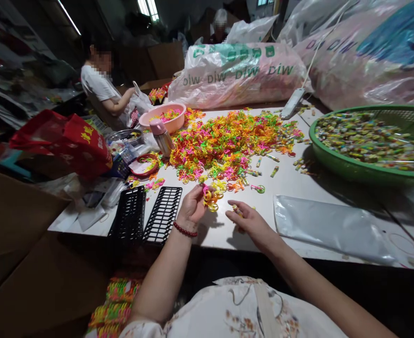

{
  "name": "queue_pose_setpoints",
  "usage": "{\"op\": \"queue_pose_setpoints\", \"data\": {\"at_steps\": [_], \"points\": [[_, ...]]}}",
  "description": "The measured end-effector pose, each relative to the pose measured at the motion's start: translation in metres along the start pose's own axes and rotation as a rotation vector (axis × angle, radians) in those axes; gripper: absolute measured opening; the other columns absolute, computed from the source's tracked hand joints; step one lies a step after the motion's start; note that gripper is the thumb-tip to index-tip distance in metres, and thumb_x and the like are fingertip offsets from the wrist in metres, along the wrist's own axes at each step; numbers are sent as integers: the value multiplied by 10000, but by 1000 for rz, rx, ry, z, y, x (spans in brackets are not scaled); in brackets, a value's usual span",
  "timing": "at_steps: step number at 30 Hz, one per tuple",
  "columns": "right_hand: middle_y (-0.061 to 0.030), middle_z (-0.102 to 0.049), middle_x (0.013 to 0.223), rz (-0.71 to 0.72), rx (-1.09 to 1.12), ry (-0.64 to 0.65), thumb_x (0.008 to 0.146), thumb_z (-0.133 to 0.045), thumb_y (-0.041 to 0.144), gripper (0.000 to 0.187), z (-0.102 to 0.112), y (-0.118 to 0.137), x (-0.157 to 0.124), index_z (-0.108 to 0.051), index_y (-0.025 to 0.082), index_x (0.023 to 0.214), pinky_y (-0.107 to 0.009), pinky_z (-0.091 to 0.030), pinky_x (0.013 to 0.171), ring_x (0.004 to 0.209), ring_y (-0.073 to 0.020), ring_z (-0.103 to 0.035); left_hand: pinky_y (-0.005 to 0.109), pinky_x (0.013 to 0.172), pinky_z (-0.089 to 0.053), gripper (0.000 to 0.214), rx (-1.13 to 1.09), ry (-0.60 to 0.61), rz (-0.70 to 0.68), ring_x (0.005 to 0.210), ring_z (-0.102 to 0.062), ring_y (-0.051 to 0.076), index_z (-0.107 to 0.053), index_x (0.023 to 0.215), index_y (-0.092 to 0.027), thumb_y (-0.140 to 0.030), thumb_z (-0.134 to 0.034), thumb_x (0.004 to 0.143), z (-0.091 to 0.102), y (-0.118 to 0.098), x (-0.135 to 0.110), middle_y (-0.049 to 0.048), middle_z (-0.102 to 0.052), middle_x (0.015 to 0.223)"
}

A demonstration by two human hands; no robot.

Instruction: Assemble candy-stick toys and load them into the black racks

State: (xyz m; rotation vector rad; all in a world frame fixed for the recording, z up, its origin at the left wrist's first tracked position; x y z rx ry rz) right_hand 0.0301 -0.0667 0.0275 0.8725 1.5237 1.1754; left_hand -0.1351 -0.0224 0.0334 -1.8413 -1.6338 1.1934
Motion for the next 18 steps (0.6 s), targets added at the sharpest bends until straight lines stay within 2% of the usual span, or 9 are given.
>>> {"op": "queue_pose_setpoints", "data": {"at_steps": [2,5,8,10,14,18], "points": [[59,-449,667,-30,56,62,708,-713,552,543,-12,-1,7,-601,187,1093,-200,-289,435,502,-68,-349,308,803,-532,93,-61,36,22,747,-662,147,-593,771,-165,-228,-661,783,-9,5,-9,31,-667,746],[72,-411,593,15,15,121,703,-715,552,406,-24,-4,13,-613,180,831,-199,-239,432,486,-60,-301,319,807,-521,159,-66,86,32,817,-670,175,-578,749,-169,-267,-704,753,-19,10,-21,39,-676,769],[76,-365,549,47,-62,102,710,-721,525,401,-25,-10,12,-519,184,647,-205,-210,439,488,-61,-292,283,750,-506,243,-37,40,-16,796,-658,159,-559,706,-163,-303,-757,695,-13,11,-26,43,-686,789],[81,-330,531,24,-26,97,717,-724,504,431,-23,-13,10,-454,188,603,-207,-196,436,478,-58,-274,244,691,-489,267,-32,-21,-36,710,-628,119,-560,687,-156,-296,-785,650,-5,12,-27,21,-675,758],[105,-270,501,-197,345,221,714,-746,429,390,-23,-20,3,-445,192,645,-196,-160,414,447,-44,-180,182,567,-437,292,-53,-71,-4,557,-537,60,-549,648,-147,-241,-817,580,8,20,-27,-35,-588,616],[104,-302,488,-391,638,275,673,-783,321,351,-20,-30,-3,-461,182,675,-172,-153,409,444,-35,-175,153,442,-349,307,-53,-14,52,483,-476,37,-541,678,-147,-274,-813,614,11,31,-29,-49,-535,582]]}}
Point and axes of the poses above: each hand's wrist, its own x-axis towards the middle knuckle, its own z-axis out of the back of the hand, y = z × x, the point moved 7 cm from there along x, towards the middle knuckle
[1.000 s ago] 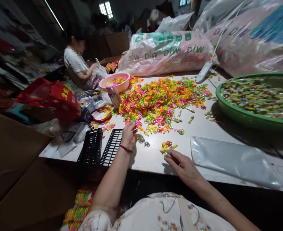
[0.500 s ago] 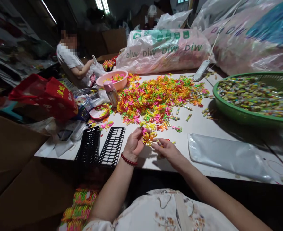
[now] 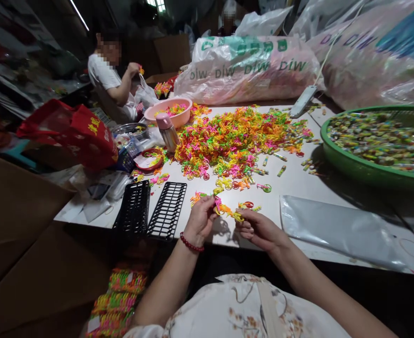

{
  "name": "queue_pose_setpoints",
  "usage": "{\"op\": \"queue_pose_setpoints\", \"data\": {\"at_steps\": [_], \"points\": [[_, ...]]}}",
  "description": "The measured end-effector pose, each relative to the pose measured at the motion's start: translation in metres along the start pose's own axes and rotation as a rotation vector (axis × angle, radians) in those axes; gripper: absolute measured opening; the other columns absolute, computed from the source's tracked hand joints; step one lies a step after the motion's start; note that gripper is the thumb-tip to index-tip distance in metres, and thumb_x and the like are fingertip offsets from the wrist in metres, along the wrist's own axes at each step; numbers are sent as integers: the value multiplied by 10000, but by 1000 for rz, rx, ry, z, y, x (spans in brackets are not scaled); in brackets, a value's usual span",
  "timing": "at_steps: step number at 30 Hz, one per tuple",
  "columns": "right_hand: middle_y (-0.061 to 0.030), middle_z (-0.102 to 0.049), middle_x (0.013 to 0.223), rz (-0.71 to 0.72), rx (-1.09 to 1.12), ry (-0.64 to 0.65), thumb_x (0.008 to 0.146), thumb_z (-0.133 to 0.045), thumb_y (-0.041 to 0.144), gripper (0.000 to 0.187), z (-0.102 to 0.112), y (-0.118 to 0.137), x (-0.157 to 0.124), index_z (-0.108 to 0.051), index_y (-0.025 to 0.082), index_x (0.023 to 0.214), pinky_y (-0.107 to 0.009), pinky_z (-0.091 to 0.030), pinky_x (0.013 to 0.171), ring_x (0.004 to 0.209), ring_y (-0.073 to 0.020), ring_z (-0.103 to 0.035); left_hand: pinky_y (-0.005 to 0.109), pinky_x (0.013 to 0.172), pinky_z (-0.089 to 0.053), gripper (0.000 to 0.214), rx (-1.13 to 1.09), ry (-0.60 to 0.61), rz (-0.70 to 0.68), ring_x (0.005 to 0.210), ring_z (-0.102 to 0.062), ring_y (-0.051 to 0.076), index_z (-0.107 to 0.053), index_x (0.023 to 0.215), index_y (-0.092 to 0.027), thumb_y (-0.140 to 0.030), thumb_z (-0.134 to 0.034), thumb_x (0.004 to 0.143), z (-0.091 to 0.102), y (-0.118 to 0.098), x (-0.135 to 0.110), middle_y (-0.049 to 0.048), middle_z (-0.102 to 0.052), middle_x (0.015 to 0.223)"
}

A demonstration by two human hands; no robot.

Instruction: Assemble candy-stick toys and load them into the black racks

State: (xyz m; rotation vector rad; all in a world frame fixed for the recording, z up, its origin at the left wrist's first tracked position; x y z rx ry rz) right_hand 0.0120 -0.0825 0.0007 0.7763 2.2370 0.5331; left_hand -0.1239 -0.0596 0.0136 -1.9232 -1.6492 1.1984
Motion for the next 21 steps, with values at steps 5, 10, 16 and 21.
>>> {"op": "queue_pose_setpoints", "data": {"at_steps": [5,10,16,21], "points": [[77,-392,502,-21,97,-18,685,-778,234,259,10,-8,1,-530,177,730,-167,-222,415,447,-49,-297,158,434,-375,344,42,31,-54,449,-444,36,-530,684,-155,-345,-813,639,-1,-2,-5,-59,-501,547],[47,-459,528,-71,201,6,746,-721,246,197,7,-16,1,-542,175,703,-191,-344,457,466,-69,-403,218,590,-496,308,165,8,-222,562,-535,66,-556,731,-161,-367,-781,687,-5,-11,-15,-30,-582,676],[5,-604,692,-64,192,-29,752,-736,223,166,3,-21,0,-603,173,838,-188,-423,492,515,-68,-476,240,687,-507,299,135,-19,-231,679,-584,88,-566,739,-162,-340,-795,666,-8,-5,-22,-17,-612,751],[15,-621,748,-13,163,-13,712,-803,239,269,0,-21,-1,-608,174,886,-174,-456,539,532,-43,-483,230,652,-486,347,69,-54,-137,605,-566,79,-555,705,-157,-329,-840,604,-5,3,-22,-22,-611,678]]}}
Point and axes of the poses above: each hand's wrist, its own x-axis towards the middle knuckle, its own z-axis out of the back of the hand, y = z × x, the point moved 7 cm from there along x, towards the middle knuckle
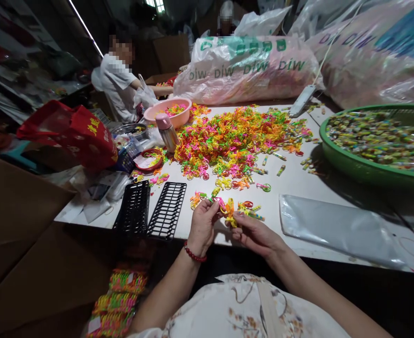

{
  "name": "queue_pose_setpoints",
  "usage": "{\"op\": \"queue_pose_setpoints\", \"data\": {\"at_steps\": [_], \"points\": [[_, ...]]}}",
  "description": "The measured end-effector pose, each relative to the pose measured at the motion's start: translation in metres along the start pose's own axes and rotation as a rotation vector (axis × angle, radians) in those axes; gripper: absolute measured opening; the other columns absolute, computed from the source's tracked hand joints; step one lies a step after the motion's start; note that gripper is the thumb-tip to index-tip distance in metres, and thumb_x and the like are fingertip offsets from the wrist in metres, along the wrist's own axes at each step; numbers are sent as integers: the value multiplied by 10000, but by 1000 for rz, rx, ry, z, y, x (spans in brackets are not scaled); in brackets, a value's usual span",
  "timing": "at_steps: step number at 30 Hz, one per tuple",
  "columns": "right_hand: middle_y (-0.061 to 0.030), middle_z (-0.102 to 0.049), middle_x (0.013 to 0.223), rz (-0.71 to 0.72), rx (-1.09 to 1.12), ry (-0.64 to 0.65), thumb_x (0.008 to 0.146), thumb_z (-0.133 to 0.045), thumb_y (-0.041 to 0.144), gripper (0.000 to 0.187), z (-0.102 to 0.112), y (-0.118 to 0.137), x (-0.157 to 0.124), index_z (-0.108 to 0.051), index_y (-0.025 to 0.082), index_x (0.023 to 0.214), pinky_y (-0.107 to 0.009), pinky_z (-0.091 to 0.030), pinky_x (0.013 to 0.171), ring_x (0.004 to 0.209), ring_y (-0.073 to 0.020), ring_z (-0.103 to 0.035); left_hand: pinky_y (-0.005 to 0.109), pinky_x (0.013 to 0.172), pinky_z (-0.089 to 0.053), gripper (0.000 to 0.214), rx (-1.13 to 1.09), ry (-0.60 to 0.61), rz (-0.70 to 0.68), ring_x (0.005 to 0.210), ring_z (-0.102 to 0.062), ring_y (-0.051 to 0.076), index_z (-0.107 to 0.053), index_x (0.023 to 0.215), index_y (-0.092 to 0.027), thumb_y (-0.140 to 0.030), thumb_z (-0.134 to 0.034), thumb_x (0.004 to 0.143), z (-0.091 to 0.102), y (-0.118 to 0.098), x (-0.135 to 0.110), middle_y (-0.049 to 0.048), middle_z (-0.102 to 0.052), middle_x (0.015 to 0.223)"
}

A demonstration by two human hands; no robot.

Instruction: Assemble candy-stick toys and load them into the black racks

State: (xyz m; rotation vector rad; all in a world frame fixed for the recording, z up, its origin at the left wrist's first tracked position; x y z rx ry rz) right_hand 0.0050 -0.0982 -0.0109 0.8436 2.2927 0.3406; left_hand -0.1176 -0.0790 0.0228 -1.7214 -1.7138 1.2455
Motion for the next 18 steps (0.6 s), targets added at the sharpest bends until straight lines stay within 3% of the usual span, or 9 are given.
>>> {"op": "queue_pose_setpoints", "data": {"at_steps": [6,12,18], "points": [[46,-587,705,22,-14,39,687,-821,177,278,2,0,3,-625,161,883,-164,-414,508,506,-26,-450,179,574,-434,369,9,-14,8,562,-532,54,-561,708,-144,-325,-855,578,0,-1,-7,-31,-600,645],[7,-586,687,-34,60,205,731,-765,166,176,-5,-10,5,-636,130,846,-175,-352,494,505,-35,-427,192,576,-438,381,-32,21,51,564,-542,66,-541,731,-142,-327,-845,595,-6,1,-14,-30,-602,644],[-6,-581,698,-64,73,216,748,-730,156,149,-8,-17,4,-655,114,869,-187,-351,514,546,-56,-449,184,523,-423,398,-32,4,148,520,-522,60,-524,684,-142,-312,-858,552,-4,3,-16,-36,-578,606]]}}
Point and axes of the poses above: each hand's wrist, its own x-axis towards the middle knuckle, its own z-axis out of the back of the hand, y = z × x, the point moved 7 cm from there along x, towards the middle knuckle
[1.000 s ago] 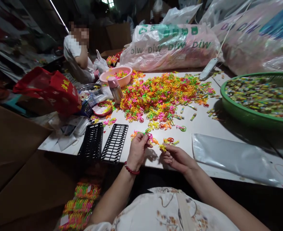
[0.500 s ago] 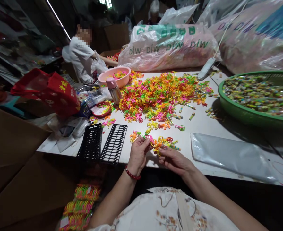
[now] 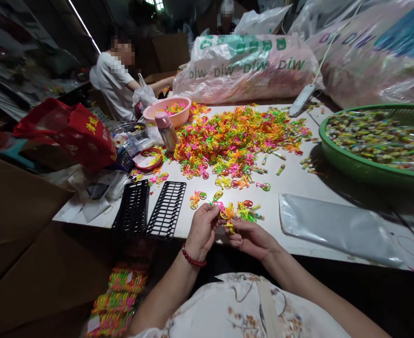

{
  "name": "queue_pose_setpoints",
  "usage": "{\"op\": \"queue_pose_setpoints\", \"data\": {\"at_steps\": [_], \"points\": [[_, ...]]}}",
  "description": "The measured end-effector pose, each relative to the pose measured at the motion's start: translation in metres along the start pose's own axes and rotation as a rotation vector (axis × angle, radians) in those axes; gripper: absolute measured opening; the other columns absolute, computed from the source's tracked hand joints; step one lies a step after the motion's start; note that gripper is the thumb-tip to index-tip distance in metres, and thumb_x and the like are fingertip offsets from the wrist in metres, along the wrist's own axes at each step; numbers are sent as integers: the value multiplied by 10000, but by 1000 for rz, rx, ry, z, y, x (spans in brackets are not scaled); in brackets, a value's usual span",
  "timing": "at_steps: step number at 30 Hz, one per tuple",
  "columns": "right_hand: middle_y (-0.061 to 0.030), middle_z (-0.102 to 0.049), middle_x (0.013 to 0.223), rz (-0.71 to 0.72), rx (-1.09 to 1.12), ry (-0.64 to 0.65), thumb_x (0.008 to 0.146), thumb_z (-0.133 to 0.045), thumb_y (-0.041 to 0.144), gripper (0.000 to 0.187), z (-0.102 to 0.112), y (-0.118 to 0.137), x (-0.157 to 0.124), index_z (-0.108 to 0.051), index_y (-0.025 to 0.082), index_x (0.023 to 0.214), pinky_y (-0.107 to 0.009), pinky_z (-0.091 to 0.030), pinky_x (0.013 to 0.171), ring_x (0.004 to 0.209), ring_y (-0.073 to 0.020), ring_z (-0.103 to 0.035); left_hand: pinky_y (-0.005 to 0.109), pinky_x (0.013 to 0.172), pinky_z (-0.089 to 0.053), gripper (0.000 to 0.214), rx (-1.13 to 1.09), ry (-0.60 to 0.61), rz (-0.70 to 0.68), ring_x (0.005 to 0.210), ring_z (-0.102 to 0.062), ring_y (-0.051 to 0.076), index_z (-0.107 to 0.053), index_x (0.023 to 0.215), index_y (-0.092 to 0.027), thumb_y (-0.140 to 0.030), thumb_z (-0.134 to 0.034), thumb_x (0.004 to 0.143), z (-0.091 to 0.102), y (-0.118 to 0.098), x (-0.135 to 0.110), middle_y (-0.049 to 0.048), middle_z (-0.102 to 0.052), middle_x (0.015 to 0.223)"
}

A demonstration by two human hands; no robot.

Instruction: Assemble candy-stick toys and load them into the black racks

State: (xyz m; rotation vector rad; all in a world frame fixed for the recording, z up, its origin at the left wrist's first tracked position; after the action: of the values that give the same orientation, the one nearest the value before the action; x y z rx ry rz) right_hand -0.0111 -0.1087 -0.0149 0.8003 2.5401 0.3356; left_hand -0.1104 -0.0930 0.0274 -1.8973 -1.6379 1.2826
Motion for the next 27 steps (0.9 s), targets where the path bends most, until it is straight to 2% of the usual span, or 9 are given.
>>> {"op": "queue_pose_setpoints", "data": {"at_steps": [4,9,13,17,20,24,27], "points": [[-35,-615,713,-63,56,16,749,-700,162,133,1,-6,0,-661,87,851,-180,-336,484,495,-41,-394,194,535,-443,400,0,4,37,538,-542,69,-519,672,-141,-311,-859,545,1,2,0,-27,-586,623],[-50,-626,670,-106,165,0,728,-687,157,123,3,-10,0,-656,78,818,-174,-332,449,456,-41,-370,191,556,-442,366,-13,4,-122,539,-524,56,-523,718,-150,-298,-838,604,0,-3,1,-44,-583,627],[-45,-612,655,-108,248,5,775,-637,151,77,-2,-14,0,-640,89,821,-165,-345,439,464,-50,-393,194,576,-442,339,9,-22,-212,565,-539,61,-527,738,-154,-297,-818,637,0,-6,0,-39,-600,652],[-33,-627,714,-92,260,5,819,-629,168,136,-7,-17,0,-646,97,934,-155,-366,445,461,-36,-392,211,569,-457,370,-41,-73,-88,540,-532,69,-520,699,-148,-297,-838,580,5,-1,2,-37,-585,612],[-29,-637,770,-41,175,-5,800,-691,167,191,-6,-14,0,-650,115,979,-167,-418,520,545,-50,-486,210,564,-456,395,-46,-70,9,537,-528,69,-511,659,-146,-275,-860,524,6,1,3,-35,-577,596],[-5,-649,852,92,58,-56,755,-761,177,226,4,-2,1,-655,168,954,-210,-454,605,658,-78,-557,193,522,-408,390,2,-31,2,510,-503,60,-517,666,-147,-281,-855,524,4,-1,2,-35,-576,586],[16,-636,826,107,28,-77,706,-799,172,245,10,1,1,-651,175,901,-224,-456,622,661,-79,-559,192,526,-390,368,48,-37,-50,510,-496,59,-527,694,-149,-296,-834,553,4,-2,1,-40,-574,588]]}}
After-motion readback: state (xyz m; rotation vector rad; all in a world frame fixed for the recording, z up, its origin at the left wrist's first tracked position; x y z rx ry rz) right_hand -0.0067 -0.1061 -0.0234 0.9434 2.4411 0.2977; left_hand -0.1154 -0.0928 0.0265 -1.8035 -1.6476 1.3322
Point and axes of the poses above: each hand's wrist, its own x-axis towards the middle knuckle, its own z-axis out of the back of the hand, y = z × x, the point moved 7 cm from there along x, towards the middle knuckle
